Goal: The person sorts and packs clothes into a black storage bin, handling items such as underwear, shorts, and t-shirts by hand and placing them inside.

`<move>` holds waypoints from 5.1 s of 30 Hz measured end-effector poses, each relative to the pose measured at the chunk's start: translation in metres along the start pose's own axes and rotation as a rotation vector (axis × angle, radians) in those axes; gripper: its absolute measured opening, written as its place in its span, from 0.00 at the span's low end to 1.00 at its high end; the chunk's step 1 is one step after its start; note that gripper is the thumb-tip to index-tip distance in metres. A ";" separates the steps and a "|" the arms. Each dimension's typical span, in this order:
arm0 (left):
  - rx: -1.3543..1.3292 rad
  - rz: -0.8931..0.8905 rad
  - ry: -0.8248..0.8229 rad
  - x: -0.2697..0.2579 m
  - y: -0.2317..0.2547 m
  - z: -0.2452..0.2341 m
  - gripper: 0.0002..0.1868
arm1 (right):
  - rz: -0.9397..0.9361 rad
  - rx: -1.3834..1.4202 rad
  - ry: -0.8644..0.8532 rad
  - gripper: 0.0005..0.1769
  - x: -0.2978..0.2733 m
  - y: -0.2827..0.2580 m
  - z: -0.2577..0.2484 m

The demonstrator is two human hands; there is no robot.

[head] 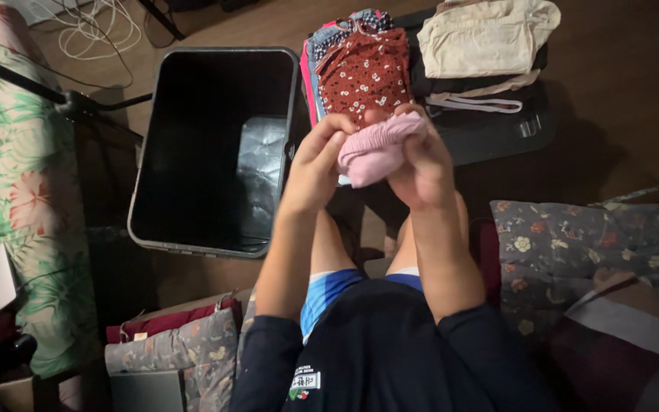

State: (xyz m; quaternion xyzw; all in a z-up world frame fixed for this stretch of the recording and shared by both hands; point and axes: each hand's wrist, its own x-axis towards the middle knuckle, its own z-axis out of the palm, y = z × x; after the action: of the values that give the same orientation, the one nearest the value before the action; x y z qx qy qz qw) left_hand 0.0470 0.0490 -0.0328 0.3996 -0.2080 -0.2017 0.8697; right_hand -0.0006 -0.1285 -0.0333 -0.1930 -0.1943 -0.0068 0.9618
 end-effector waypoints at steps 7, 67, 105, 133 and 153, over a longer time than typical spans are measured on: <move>-0.243 0.087 0.005 -0.002 -0.021 0.015 0.25 | -0.491 -1.046 0.156 0.22 0.006 0.019 -0.004; 0.989 0.082 0.921 -0.057 -0.235 -0.253 0.35 | -0.068 -1.993 0.006 0.31 0.012 0.088 -0.225; 0.716 -0.749 1.501 -0.117 -0.162 -0.329 0.37 | 0.011 -2.016 0.125 0.37 0.012 0.106 -0.249; 1.784 -0.447 0.310 -0.177 -0.234 -0.296 0.33 | 0.002 -2.106 0.091 0.35 0.015 0.108 -0.245; -0.201 -0.121 0.403 -0.099 -0.162 -0.243 0.36 | -0.319 -1.747 -0.079 0.14 -0.019 0.172 -0.133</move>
State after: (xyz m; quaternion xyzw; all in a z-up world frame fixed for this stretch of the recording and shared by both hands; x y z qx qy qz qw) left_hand 0.0617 0.1512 -0.3232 0.3551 0.0152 -0.1895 0.9153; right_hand 0.0462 -0.0201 -0.2169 -0.8287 -0.1774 -0.2797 0.4512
